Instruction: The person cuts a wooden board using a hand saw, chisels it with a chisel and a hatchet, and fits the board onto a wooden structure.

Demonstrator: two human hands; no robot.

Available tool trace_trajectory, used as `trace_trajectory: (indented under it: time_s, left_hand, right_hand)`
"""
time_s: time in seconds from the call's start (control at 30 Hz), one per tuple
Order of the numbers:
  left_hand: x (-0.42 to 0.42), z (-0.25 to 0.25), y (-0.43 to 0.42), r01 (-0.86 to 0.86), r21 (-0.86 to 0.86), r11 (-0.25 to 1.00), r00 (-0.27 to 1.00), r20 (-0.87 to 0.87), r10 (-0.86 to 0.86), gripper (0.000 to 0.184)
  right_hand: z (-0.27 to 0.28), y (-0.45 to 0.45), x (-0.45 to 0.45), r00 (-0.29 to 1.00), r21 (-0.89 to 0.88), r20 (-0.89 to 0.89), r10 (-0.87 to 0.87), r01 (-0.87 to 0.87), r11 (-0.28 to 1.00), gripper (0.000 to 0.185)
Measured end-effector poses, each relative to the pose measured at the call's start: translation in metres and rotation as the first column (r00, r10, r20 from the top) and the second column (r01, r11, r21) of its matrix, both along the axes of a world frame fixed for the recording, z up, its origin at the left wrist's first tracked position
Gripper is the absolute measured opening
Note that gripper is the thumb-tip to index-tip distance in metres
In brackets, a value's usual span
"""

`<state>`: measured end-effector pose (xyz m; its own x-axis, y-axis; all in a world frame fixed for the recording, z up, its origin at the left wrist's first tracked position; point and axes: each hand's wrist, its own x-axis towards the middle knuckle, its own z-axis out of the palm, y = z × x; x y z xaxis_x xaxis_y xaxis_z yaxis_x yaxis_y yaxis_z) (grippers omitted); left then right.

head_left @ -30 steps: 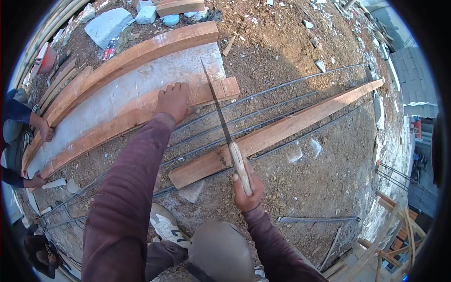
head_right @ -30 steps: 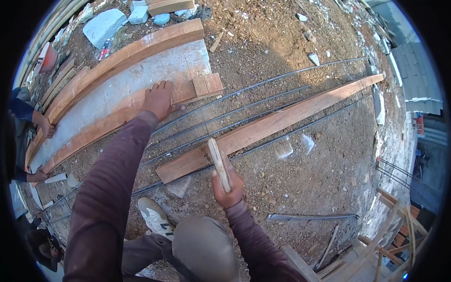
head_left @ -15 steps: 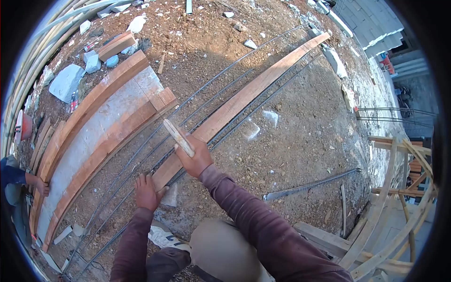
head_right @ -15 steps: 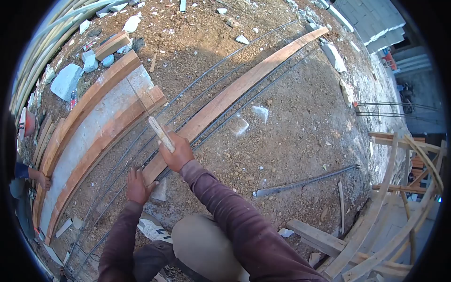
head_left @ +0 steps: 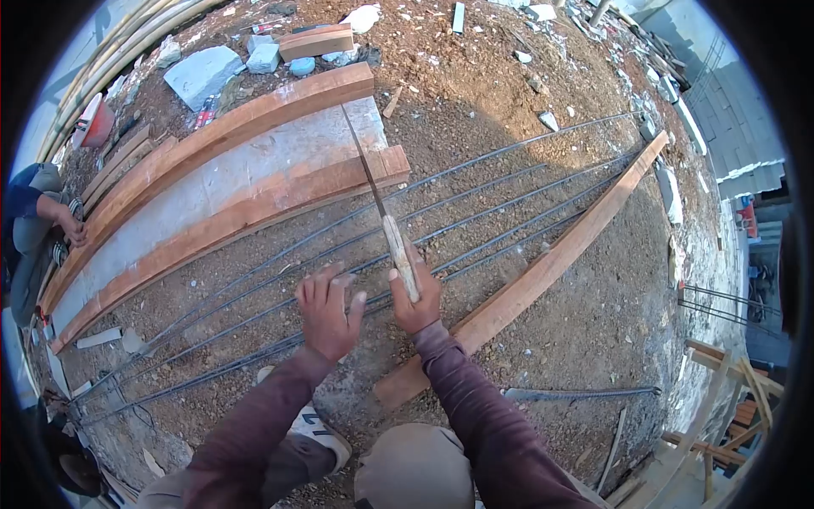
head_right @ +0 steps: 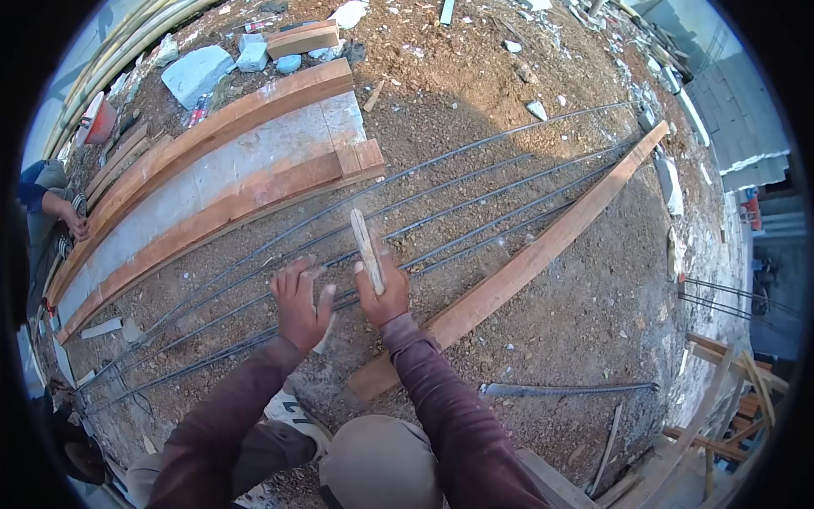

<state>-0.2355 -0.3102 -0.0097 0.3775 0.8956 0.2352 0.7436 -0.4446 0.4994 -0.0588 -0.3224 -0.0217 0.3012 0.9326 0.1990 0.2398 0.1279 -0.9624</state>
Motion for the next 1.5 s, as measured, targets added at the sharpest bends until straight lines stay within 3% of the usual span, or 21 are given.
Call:
trace_trajectory:
  time_s: [0.07,0.1,0.17,0.27,0.37,0.47,0.57,0.63,0.73,0.77,0.87,0.97,1.07,1.17,1.33,1.37,1.43,1.5]
  left_hand:
    - [0.002,0.005,0.088,-0.033,0.182,0.983,0.991,-0.122,0.056,0.044]
    - [0.001,-0.013,0.128,-0.053,0.259,0.964,0.956,-0.266,0.124,0.049]
    - [-0.005,-0.038,0.186,-0.033,0.354,0.935,0.926,-0.340,0.162,0.051]
    - [-0.007,-0.024,0.202,-0.067,-0.071,0.995,0.905,-0.425,0.031,0.050]
    - [-0.004,-0.025,0.203,-0.064,0.057,0.996,0.866,-0.493,0.084,0.048]
    - [-0.003,-0.022,0.205,-0.077,0.016,0.997,0.867,-0.492,0.075,0.050]
    - [-0.006,-0.018,0.211,-0.030,-0.080,0.996,0.844,-0.535,-0.018,0.058]
    - [-0.002,-0.016,0.204,-0.019,-0.066,0.998,0.815,-0.579,-0.023,0.065]
    - [-0.003,-0.010,0.211,-0.040,-0.095,0.995,0.791,-0.611,-0.027,0.075]
    - [-0.001,-0.010,0.211,-0.040,-0.125,0.991,0.790,-0.612,-0.045,0.078]
    - [0.000,-0.002,0.215,-0.073,-0.245,0.967,0.764,-0.637,-0.104,0.078]
    - [-0.004,-0.006,0.217,-0.040,-0.253,0.967,0.726,-0.672,-0.146,0.075]
    - [-0.008,-0.015,0.219,-0.035,-0.246,0.969,0.755,-0.642,-0.136,0.073]
    - [-0.007,-0.015,0.216,-0.033,-0.192,0.981,0.759,-0.643,-0.100,0.073]
    - [-0.005,-0.016,0.219,-0.020,-0.227,0.974,0.725,-0.674,-0.142,0.074]
    - [-0.008,-0.017,0.221,-0.027,-0.230,0.973,0.714,-0.686,-0.142,0.075]
    - [-0.008,-0.019,0.212,-0.049,-0.212,0.976,0.721,-0.684,-0.112,0.073]
    - [-0.004,-0.017,0.216,-0.062,-0.171,0.983,0.729,-0.681,-0.073,0.073]
  right_hand:
    - [0.002,-0.002,-0.005,1.000,-0.026,-0.011,-0.006,0.006,1.000,0.048]
    - [-0.004,-0.008,-0.003,1.000,-0.046,0.015,0.007,-0.006,0.999,0.049]
    - [-0.007,-0.051,0.002,1.000,-0.106,0.006,-0.028,0.029,0.994,0.051]
    - [0.005,-0.094,0.009,0.993,-0.111,0.117,0.024,-0.011,0.994,0.053]
    - [-0.001,-0.076,-0.003,0.982,-0.170,0.172,0.082,-0.053,0.984,0.054]
    - [0.007,-0.066,-0.016,0.984,-0.085,0.180,-0.003,0.019,0.996,0.053]
    - [0.040,-0.071,0.021,0.999,-0.266,0.031,0.044,-0.034,0.963,0.051]
    - [0.038,-0.088,0.028,0.993,-0.204,0.093,0.074,-0.053,0.978,0.048]
    - [0.037,-0.082,0.019,0.999,-0.118,-0.016,0.028,-0.030,0.993,0.047]
    - [0.026,-0.063,0.017,0.999,-0.155,0.027,0.030,-0.026,0.988,0.047]
    - [0.024,0.016,0.005,0.999,-0.236,-0.030,0.045,-0.051,0.970,0.049]
    - [0.004,-0.047,0.010,1.000,-0.169,-0.003,0.027,-0.027,0.985,0.051]
    - [0.023,-0.085,0.012,0.999,-0.143,0.030,0.018,-0.014,0.990,0.052]
    - [0.033,0.027,0.012,0.990,-0.347,-0.141,0.018,-0.067,0.935,0.051]
    - [0.016,-0.074,0.019,0.999,-0.155,0.019,0.032,-0.029,0.987,0.050]
    - [0.018,-0.078,0.020,1.000,-0.105,0.000,0.023,-0.023,0.994,0.050]
    - [0.010,-0.061,0.021,0.989,-0.103,0.145,0.014,0.001,0.995,0.049]
    - [0.022,0.019,0.017,0.997,-0.275,-0.026,0.066,-0.071,0.959,0.050]
